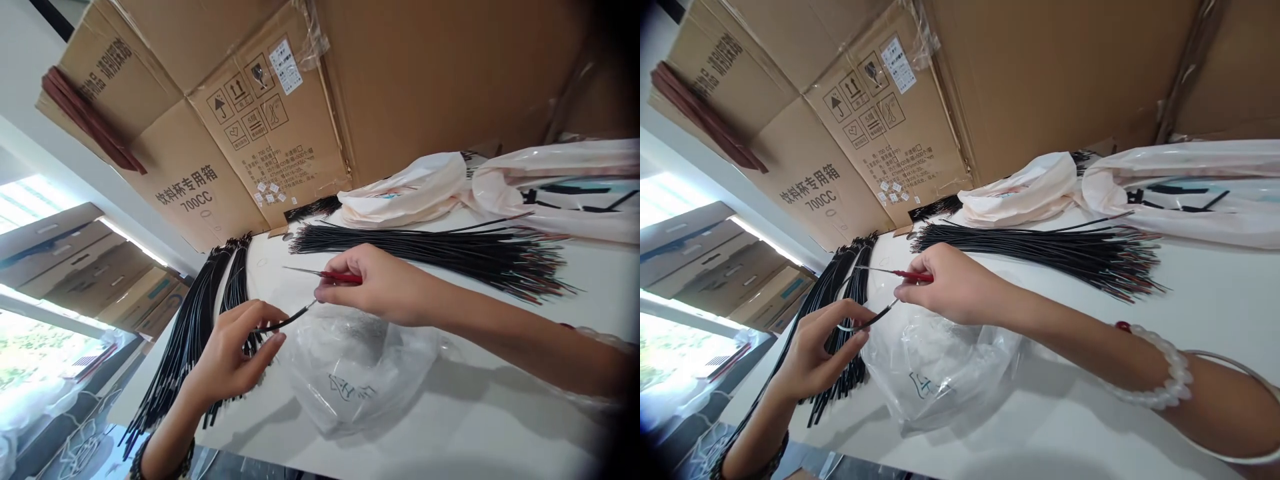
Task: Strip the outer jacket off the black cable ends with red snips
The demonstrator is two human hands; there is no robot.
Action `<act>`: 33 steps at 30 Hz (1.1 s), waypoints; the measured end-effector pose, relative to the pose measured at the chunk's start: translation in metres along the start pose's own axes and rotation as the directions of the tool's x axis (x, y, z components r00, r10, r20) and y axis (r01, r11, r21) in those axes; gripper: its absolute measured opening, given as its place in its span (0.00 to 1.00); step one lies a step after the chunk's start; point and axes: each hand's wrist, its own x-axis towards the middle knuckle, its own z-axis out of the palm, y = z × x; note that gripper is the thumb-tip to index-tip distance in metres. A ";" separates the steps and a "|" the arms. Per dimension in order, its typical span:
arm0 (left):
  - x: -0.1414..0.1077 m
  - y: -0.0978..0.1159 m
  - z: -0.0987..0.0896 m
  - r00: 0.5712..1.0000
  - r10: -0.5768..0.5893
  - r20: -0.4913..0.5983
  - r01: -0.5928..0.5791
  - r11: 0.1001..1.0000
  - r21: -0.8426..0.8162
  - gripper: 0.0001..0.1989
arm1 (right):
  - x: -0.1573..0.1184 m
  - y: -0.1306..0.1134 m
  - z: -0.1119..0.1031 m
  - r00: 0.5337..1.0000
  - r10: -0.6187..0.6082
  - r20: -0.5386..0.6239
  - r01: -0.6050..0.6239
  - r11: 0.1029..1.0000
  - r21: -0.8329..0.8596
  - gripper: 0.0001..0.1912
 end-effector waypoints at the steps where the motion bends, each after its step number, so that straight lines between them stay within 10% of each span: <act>1: 0.003 0.005 -0.001 1.000 -0.006 -0.008 0.007 1.000 0.003 0.05 | 0.000 0.000 0.000 1.000 0.000 0.003 0.000 1.000 0.029 0.12; 11: 0.019 0.035 0.009 0.946 -0.076 -0.315 0.133 0.978 0.161 0.02 | -0.007 -0.006 0.015 0.993 -0.041 -0.109 0.075 0.942 0.328 0.13; 33: 0.011 0.041 0.005 0.925 -0.176 -0.337 0.231 0.964 0.131 0.05 | -0.012 -0.012 0.017 0.970 -0.198 -0.143 0.233 0.924 0.303 0.08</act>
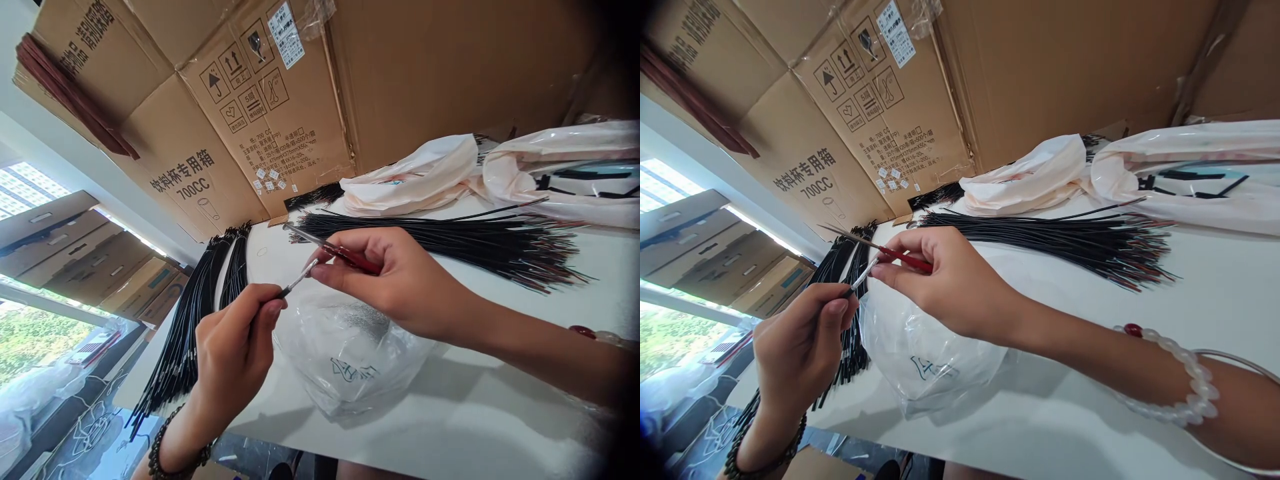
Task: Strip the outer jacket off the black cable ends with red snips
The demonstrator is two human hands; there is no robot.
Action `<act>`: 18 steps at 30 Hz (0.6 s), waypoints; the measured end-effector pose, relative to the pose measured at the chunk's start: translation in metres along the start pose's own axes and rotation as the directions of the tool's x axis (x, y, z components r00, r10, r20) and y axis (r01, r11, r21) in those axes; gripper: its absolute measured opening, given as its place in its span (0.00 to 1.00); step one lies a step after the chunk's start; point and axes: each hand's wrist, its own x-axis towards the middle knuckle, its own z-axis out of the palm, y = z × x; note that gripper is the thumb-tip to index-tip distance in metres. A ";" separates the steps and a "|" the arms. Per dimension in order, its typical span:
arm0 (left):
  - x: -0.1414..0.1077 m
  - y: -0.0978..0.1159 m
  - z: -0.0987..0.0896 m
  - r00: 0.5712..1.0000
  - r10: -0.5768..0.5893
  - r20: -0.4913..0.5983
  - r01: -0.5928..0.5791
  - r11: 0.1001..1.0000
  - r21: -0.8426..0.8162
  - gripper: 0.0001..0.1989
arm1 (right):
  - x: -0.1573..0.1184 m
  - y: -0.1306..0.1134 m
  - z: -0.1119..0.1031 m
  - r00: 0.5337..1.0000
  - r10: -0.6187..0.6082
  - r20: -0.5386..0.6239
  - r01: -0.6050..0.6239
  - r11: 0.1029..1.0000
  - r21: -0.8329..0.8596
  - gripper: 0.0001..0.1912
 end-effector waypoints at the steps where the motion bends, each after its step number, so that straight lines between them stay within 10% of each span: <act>1: 0.000 0.000 0.000 1.000 0.009 0.004 -0.009 1.000 0.001 0.05 | 0.000 0.000 0.000 1.000 0.007 -0.002 -0.007 1.000 -0.005 0.08; 18: 0.015 0.001 -0.008 0.965 0.257 0.051 -0.260 0.915 0.309 0.07 | -0.004 0.002 0.000 0.995 -0.051 -0.089 0.029 0.972 -0.231 0.05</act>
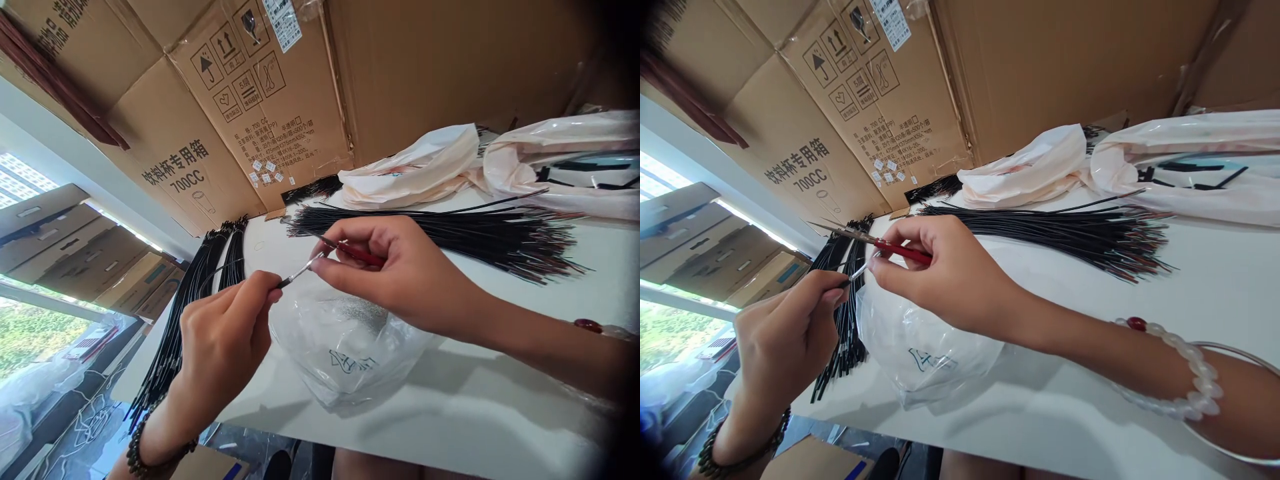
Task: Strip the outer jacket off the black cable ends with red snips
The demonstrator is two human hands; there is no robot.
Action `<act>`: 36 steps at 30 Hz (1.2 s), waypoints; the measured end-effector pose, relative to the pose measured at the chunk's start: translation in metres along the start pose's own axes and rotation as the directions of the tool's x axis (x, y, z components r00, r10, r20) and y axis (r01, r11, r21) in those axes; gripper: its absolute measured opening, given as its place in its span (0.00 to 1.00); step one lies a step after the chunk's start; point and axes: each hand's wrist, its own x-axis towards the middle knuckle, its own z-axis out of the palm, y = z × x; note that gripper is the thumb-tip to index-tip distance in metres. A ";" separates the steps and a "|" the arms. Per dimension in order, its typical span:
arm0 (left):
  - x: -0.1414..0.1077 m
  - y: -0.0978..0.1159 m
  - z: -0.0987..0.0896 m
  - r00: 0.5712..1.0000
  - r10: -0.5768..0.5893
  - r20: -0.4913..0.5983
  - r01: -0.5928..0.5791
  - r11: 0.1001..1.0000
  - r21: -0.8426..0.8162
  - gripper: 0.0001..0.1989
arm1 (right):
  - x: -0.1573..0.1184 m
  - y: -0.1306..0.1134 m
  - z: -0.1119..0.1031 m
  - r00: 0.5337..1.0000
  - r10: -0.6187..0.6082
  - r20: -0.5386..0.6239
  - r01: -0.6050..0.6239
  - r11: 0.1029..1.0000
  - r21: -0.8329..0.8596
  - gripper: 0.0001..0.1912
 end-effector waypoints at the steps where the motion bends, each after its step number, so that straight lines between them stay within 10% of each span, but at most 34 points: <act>1: 0.002 -0.001 -0.001 1.000 0.011 0.009 -0.011 1.000 0.003 0.07 | 0.000 0.000 -0.001 1.000 -0.006 -0.002 0.006 1.000 -0.008 0.05; 12: 0.013 -0.023 -0.008 0.965 0.123 0.233 -0.069 0.972 -0.227 0.07 | 0.004 -0.004 -0.010 0.987 0.034 0.158 -0.028 0.999 -0.039 0.07; 20: 0.028 -0.030 -0.012 0.873 0.051 0.485 0.212 0.856 -0.472 0.17 | 0.002 -0.003 -0.013 0.997 -0.075 -0.027 0.068 0.979 -0.194 0.09; 25: 0.034 -0.035 -0.009 0.771 -0.016 0.637 0.488 0.659 -0.573 0.24 | -0.003 -0.010 -0.020 0.946 -0.319 -0.057 0.241 0.810 -0.535 0.16; 36: 0.035 -0.042 0.000 0.725 -0.034 0.688 0.610 0.495 -0.619 0.27 | -0.003 -0.007 -0.028 0.888 -0.448 0.104 0.290 0.370 -0.882 0.19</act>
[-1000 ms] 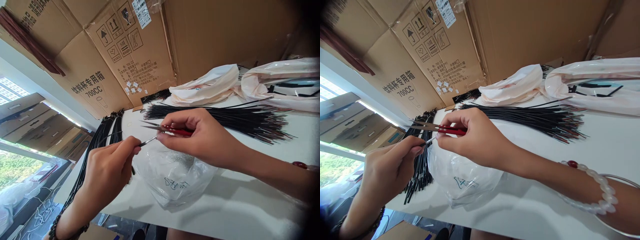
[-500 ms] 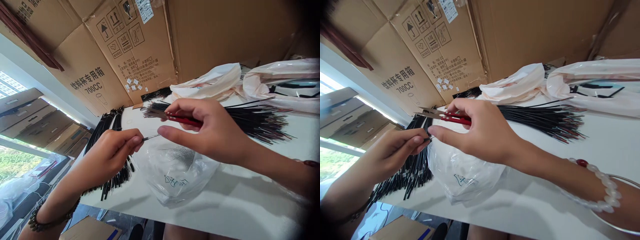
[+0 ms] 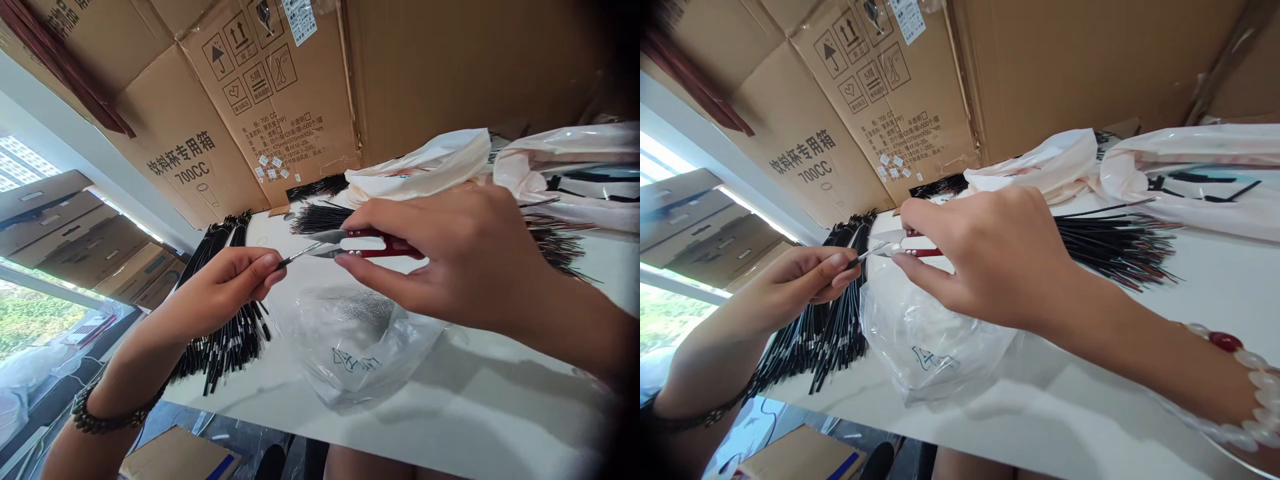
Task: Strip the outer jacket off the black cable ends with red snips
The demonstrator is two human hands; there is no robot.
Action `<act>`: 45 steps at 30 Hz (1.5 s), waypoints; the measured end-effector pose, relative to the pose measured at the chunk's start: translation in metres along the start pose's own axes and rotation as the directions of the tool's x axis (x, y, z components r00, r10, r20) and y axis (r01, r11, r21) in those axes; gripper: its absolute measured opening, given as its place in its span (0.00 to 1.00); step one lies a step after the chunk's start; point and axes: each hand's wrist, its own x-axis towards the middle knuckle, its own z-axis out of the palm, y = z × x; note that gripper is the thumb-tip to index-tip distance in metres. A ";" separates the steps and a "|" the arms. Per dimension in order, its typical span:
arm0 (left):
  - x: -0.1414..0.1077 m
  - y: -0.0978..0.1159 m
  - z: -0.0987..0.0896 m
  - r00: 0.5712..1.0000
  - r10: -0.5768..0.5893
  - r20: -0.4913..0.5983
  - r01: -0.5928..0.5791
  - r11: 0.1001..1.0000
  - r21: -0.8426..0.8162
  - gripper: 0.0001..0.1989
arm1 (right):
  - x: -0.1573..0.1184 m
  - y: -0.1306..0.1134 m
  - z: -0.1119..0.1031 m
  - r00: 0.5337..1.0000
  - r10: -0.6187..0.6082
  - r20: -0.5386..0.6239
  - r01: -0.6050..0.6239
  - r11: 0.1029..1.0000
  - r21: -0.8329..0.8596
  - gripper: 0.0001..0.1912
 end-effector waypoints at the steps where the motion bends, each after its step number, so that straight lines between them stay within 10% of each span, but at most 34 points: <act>1: 0.000 -0.001 0.000 1.000 0.000 0.006 0.000 1.000 -0.011 0.27 | 0.000 0.000 0.001 1.000 0.000 0.005 0.000 1.000 -0.008 0.19; 21: -0.007 -0.010 -0.003 0.992 -0.102 0.070 0.109 0.989 -0.097 0.22 | -0.002 0.003 0.003 0.986 -0.070 -0.151 0.059 0.995 -0.075 0.13; 45: -0.008 -0.008 0.000 0.991 -0.129 0.020 0.130 0.975 -0.178 0.16 | 0.002 0.005 -0.003 0.997 -0.050 -0.054 0.047 0.997 -0.060 0.13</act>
